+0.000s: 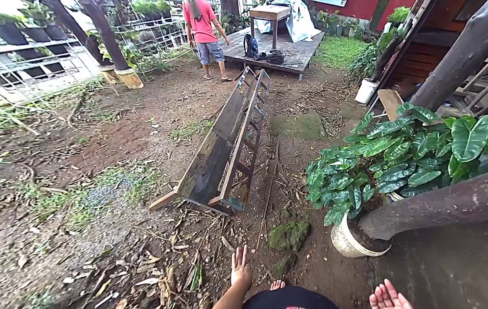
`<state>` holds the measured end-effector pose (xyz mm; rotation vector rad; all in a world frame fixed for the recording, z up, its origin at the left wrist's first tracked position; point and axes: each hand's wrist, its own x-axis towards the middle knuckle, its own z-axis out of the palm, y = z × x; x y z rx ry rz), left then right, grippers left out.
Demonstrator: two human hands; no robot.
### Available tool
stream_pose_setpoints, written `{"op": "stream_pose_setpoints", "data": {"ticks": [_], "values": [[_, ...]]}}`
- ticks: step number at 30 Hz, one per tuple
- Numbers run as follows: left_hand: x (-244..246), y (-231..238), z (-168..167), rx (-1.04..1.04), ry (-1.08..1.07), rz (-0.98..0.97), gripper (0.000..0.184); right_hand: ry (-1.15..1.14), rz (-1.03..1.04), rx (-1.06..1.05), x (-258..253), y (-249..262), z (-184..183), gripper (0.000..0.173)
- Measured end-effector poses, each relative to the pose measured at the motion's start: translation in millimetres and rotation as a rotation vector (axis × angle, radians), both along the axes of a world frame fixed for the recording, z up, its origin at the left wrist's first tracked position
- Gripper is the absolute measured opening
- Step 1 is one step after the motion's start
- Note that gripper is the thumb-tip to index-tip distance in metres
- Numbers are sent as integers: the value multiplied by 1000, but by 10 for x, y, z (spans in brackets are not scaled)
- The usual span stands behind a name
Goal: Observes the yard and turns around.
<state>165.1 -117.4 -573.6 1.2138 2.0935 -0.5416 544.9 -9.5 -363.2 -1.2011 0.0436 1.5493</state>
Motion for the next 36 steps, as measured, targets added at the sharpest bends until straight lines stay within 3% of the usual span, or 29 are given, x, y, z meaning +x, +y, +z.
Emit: {"op": "stream_pose_setpoints", "data": {"ticks": [26, 34, 36], "values": [[-3, 8, -22, -12, 16, 9, 48, -51, -8, -31, -42, 80, 44, 51], [26, -18, 15, -20, 28, 1, 47, -32, 60, 35, 16, 69, 4, 78], [36, -16, 11, -32, 36, -10, 48, -46, 80, 73, 26, 45, -7, 75]]}}
